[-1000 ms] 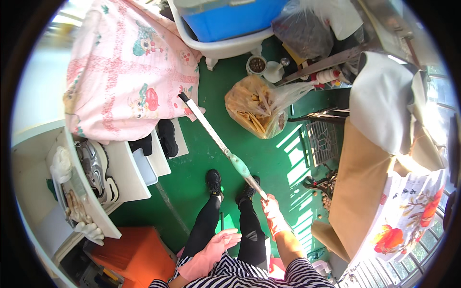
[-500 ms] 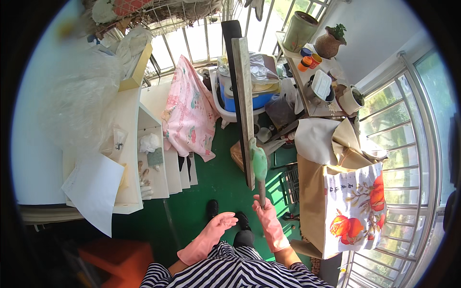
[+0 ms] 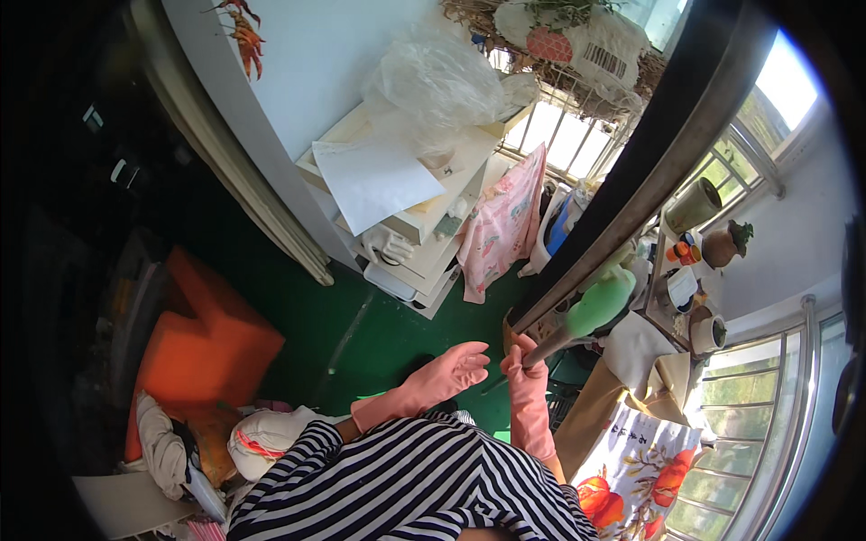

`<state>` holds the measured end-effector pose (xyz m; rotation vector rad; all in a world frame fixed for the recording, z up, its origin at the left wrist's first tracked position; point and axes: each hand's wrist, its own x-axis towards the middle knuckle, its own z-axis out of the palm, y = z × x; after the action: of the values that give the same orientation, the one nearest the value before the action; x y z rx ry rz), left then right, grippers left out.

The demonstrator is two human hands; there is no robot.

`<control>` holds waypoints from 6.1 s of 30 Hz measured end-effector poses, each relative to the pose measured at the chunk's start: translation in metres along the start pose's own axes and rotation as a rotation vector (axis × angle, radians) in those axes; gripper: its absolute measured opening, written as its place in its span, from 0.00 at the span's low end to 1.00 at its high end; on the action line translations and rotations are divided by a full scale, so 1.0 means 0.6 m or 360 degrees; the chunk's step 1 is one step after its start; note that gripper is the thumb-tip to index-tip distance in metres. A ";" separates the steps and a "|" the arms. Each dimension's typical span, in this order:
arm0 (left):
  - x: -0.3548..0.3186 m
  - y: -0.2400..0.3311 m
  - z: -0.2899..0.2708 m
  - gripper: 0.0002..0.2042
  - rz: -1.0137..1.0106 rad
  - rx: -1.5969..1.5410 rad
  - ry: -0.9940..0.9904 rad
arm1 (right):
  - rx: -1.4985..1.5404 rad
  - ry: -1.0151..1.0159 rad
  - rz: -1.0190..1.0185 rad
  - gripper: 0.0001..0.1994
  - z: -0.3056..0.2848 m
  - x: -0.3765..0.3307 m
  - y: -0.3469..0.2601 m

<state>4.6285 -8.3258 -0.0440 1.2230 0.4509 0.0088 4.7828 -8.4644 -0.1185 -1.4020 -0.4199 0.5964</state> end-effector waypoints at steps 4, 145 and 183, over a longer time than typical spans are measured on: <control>-0.085 0.047 -0.023 0.46 0.0331 0.0477 0.0329 | -0.0276 -0.0486 -0.0008 0.16 0.079 -0.031 -0.010; -1.207 1.256 -6.149 0.39 0.0302 -0.1011 0.1620 | -0.1702 -0.1871 0.0883 0.16 6.296 1.446 0.619; -1.388 1.485 -7.928 0.17 0.0600 -0.0896 0.2556 | -0.1501 -0.1712 0.1347 0.15 7.628 2.124 0.626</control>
<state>2.4671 -3.9201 -0.2188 0.4867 1.4494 1.4182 2.9681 -4.0605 0.0323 -2.0567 -1.0526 2.0721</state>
